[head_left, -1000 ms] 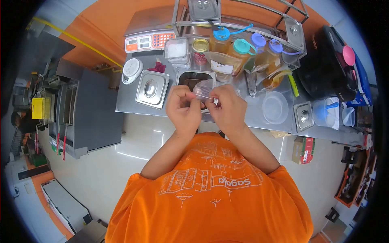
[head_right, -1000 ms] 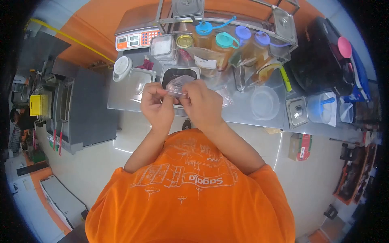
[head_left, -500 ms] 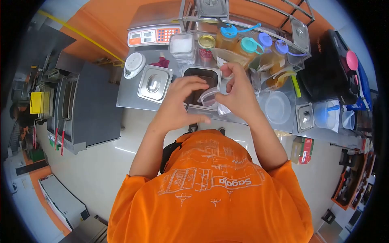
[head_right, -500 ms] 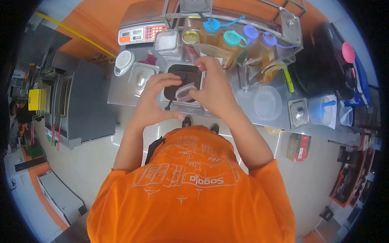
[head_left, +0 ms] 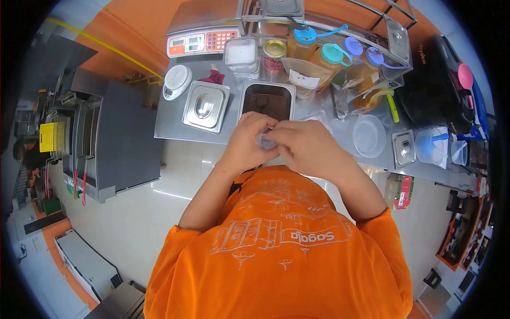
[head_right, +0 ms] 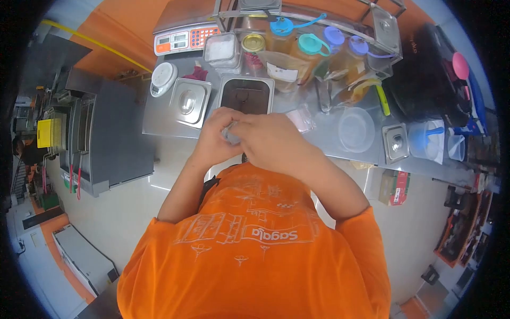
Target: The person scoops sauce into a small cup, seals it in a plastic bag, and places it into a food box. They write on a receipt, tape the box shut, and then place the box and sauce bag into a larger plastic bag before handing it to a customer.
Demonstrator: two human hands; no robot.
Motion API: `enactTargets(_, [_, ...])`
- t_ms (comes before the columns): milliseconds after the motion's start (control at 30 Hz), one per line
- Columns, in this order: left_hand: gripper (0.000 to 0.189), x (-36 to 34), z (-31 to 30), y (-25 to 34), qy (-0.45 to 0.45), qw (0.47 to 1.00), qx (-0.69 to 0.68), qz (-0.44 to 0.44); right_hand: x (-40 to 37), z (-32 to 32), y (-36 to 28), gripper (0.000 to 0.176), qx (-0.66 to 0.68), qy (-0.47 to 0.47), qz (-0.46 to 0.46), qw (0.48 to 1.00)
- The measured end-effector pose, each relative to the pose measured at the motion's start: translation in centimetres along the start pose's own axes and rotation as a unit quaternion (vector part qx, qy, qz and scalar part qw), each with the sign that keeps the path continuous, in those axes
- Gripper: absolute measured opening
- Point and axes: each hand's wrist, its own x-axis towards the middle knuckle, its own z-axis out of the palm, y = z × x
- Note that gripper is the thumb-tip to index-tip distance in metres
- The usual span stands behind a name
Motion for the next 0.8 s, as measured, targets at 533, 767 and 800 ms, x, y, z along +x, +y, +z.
enactTargets(533, [0.060, -2.6, -1.9, -2.0, -0.078, 0.980, -0.157, -0.090, 2.6, 0.6, 1.0, 0.016, 0.035, -0.008, 0.080, 0.996])
enactTargets(767, [0.072, -5.3, -5.1, -5.1, 0.031, 0.982, -0.184, -0.017, 1.1, 8.2, 3.4, 0.030, -0.113, -0.123, 0.072, 0.983])
enactTargets(800, [0.072, -5.5, -5.4, -5.8, 0.031, 0.982, -0.187, -0.017, 1.2, 9.4, 3.3, 0.029, -0.147, -0.169, 0.070, 0.972])
